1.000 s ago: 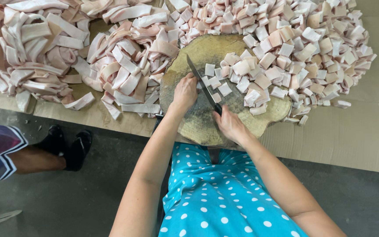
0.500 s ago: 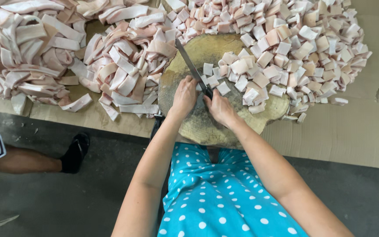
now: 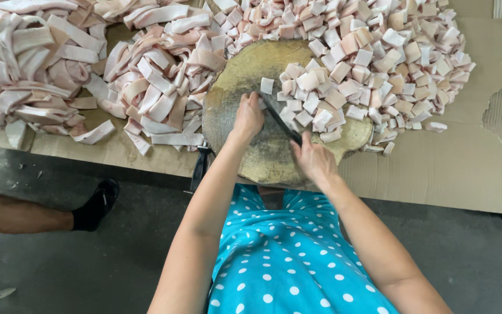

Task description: The person cuts strips of pork fat into small cubes using a knife on a round wooden cutting board. They repeatedly pick up a large strip of fat, cut it into smaller pieces, and then use the knife to sharpen it against a sharpening rod before continuing to cut the fat.

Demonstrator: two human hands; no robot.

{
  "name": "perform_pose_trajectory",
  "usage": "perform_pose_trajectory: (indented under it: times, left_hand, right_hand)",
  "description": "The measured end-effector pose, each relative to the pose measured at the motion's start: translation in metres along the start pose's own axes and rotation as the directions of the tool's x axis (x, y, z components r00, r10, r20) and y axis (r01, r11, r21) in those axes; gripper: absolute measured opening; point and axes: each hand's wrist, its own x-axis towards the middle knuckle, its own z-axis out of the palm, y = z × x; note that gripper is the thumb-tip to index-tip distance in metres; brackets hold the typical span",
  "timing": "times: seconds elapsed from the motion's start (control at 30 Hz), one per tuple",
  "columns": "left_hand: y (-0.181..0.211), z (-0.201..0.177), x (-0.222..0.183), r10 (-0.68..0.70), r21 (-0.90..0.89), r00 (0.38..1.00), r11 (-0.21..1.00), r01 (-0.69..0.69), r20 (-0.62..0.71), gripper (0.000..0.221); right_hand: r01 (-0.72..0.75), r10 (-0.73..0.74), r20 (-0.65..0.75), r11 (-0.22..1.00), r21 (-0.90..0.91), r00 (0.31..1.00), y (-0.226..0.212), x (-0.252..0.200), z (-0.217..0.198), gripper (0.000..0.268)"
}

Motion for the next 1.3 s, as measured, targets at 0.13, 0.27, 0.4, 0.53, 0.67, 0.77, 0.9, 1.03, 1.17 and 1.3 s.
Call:
perform_pose_trajectory:
  times: [0.13, 0.27, 0.4, 0.53, 0.67, 0.77, 0.9, 1.03, 1.17, 1.3]
  left_hand:
    - [0.023, 0.029, 0.019, 0.083, -0.100, 0.996, 0.991, -0.084, -0.015, 0.050]
    - [0.034, 0.024, 0.029, 0.012, -0.234, 0.991, 0.972, 0.021, 0.135, 0.054]
    - [0.035, 0.019, 0.027, 0.261, -0.274, 0.961, 0.934, -0.227, 0.092, 0.072]
    - [0.031, 0.001, 0.013, 0.206, -0.229, 0.978, 0.951, -0.207, -0.031, 0.070]
    - [-0.012, -0.030, 0.006, -0.044, -0.365, 0.988, 0.931, -0.013, -0.146, 0.044]
    - [-0.077, -0.075, 0.005, -0.103, -0.357, 0.909, 0.933, -0.053, -0.404, 0.027]
    - [-0.164, -0.133, 0.004, -0.112, -0.004, 0.837, 0.992, 0.130, -0.536, 0.030]
    - [-0.220, -0.129, 0.009, 0.132, 0.476, 0.887, 0.873, 0.107, -0.442, 0.045]
    - [-0.220, -0.116, 0.013, -0.118, 0.591, 0.956, 0.763, 0.261, -0.270, 0.037]
    - [-0.170, -0.150, 0.018, -0.404, 0.473, 0.913, 0.793, 0.383, -0.063, 0.048]
  right_hand:
    - [-0.080, 0.081, -0.030, 0.996, 0.042, 0.996, 0.024, 0.020, -0.006, 0.045]
    - [-0.104, 0.103, 0.028, 0.870, 0.481, 0.994, 0.039, 0.048, -0.024, 0.039]
    - [-0.289, 0.302, 0.124, 0.599, 0.747, 0.945, 0.030, 0.039, -0.063, 0.039]
    - [-0.169, 0.196, 0.049, 0.662, 0.731, 0.979, 0.000, 0.015, -0.081, 0.036]
    - [-0.207, 0.157, 0.136, 0.770, 0.603, 0.978, -0.026, -0.005, -0.066, 0.033]
    - [-0.093, 0.053, 0.099, 0.879, 0.468, 0.994, -0.025, -0.010, -0.036, 0.037]
    - [-0.071, 0.028, 0.125, 0.932, 0.355, 0.992, -0.022, -0.014, -0.012, 0.043]
    - [-0.101, 0.071, 0.103, 0.940, 0.327, 0.992, -0.022, -0.012, -0.017, 0.043]
    - [-0.163, 0.153, 0.058, 0.951, 0.261, 0.986, -0.014, -0.006, -0.022, 0.044]
    - [-0.082, 0.085, 0.002, 0.959, 0.271, 0.996, -0.004, -0.004, -0.015, 0.042]
